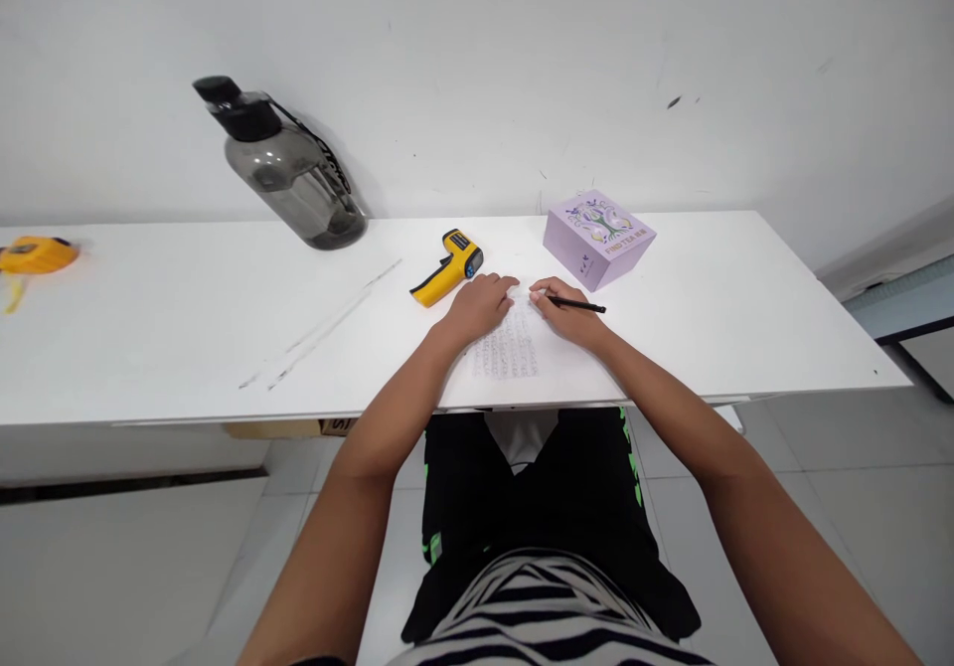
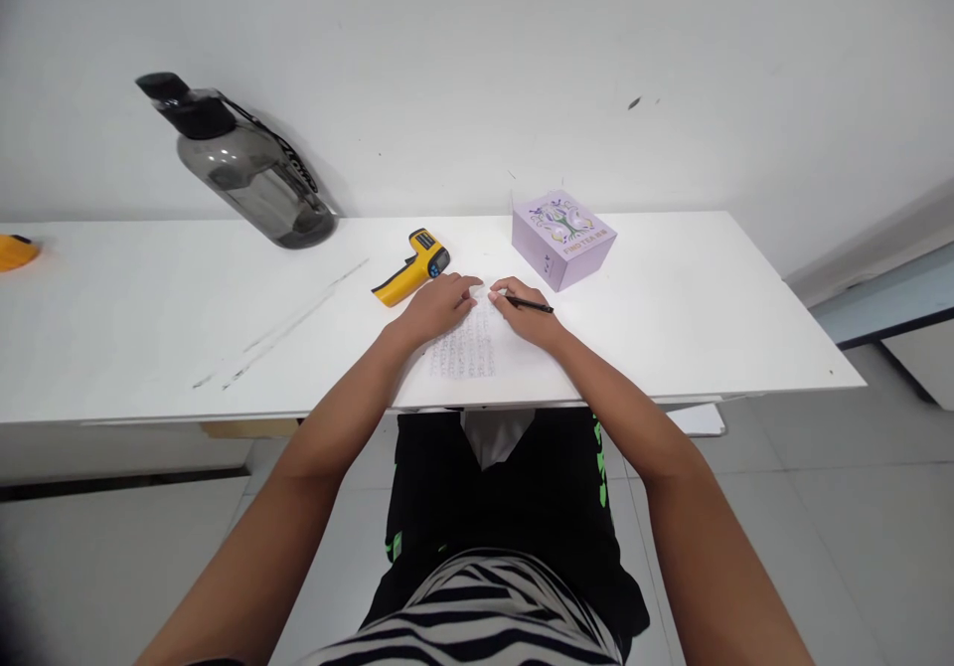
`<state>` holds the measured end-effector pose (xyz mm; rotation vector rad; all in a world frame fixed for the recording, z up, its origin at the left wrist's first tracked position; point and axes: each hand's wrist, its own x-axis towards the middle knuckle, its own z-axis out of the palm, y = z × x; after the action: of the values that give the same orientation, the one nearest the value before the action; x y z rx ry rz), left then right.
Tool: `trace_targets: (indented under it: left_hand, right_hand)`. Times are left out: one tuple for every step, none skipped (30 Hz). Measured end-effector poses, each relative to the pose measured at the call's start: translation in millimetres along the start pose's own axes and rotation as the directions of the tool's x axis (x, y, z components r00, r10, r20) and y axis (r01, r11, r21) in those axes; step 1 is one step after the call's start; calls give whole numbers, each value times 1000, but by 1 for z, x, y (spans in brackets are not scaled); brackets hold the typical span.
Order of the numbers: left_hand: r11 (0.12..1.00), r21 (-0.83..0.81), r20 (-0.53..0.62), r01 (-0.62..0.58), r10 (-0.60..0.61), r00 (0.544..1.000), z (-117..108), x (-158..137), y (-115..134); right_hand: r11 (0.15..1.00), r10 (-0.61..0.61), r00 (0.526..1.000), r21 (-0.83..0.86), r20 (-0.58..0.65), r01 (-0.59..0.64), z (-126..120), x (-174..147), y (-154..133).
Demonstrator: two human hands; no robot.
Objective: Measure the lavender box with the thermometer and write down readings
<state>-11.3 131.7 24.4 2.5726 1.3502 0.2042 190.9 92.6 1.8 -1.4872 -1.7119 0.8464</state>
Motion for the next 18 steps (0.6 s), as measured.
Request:
trace_targets:
  left_hand:
    - [1000, 1, -1, 1, -1, 1000, 0, 0, 0]
    - [1000, 2, -1, 3, -3, 1000, 0, 0, 0]
    - [1000, 3, 1, 5, -5, 1000, 0, 1, 1]
    - [1000, 4, 4, 8, -8, 1000, 0, 1, 1]
    - [1000, 5, 5, 10, -10, 1000, 0, 1, 1]
    - [1000, 6, 6, 10, -10, 1000, 0, 1, 1]
    - [1000, 7, 5, 9, -9, 1000, 0, 1, 1]
    - [1000, 7, 2, 6, -6, 1000, 0, 1, 1]
    - [1000, 7, -2, 3, -3, 1000, 0, 1, 1]
    - [1000, 8, -6, -1, 1, 1000, 0, 1, 0]
    - [1000, 8, -8, -3, 3, 1000, 0, 1, 0]
    - [1000, 9, -9, -3, 3, 1000, 0, 1, 0]
    - [1000, 10, -9, -3, 3, 1000, 0, 1, 0]
    - [1000, 12, -9, -2, 2, 1000, 0, 0, 0]
    - [1000, 14, -8, -2, 2, 1000, 0, 0, 1]
    - [1000, 18, -7, -2, 2, 1000, 0, 0, 1]
    - [1000, 23, -6, -4, 4, 1000, 0, 0, 1]
    - [1000, 30, -6, -6, 6, 1000, -1, 0, 1]
  right_hand:
    - [1000, 1, 1000, 0, -2, -1, 0, 0, 0]
    - [1000, 5, 1000, 1, -4, -5, 0, 0, 0]
    - [1000, 9, 1000, 2, -4, -9, 0, 0, -1]
    - [1000, 12, 1000, 3, -2, -12, 0, 0, -1]
    - [1000, 15, 1000, 3, 2, -15, 0, 0, -2]
    - [1000, 16, 1000, 0, 6, -16, 0, 0, -2]
    - [1000, 13, 1000, -4, 7, -13, 0, 0, -2]
    - [1000, 9, 1000, -9, 6, -9, 0, 0, -2]
    - [1000, 5, 1000, -13, 2, -5, 0, 0, -2]
    - [1000, 2, 1000, -17, -2, -2, 0, 1, -1]
    - [1000, 1, 1000, -19, -7, -1, 0, 1, -1]
    - [1000, 0, 1000, -21, -10, -1, 0, 1, 0]
    - [1000, -1, 1000, -22, -10, 1, 0, 2, 1]
    - [1000, -8, 1000, -24, -8, 7, 1, 2, 1]
    - [999, -20, 1000, -27, -8, 19, 1, 2, 2]
    - [999, -38, 999, -31, -6, 38, 1, 2, 3]
    - [997, -63, 998, -37, -4, 63, 2, 2, 3]
    - [995, -94, 996, -45, -5, 94, 2, 1, 3]
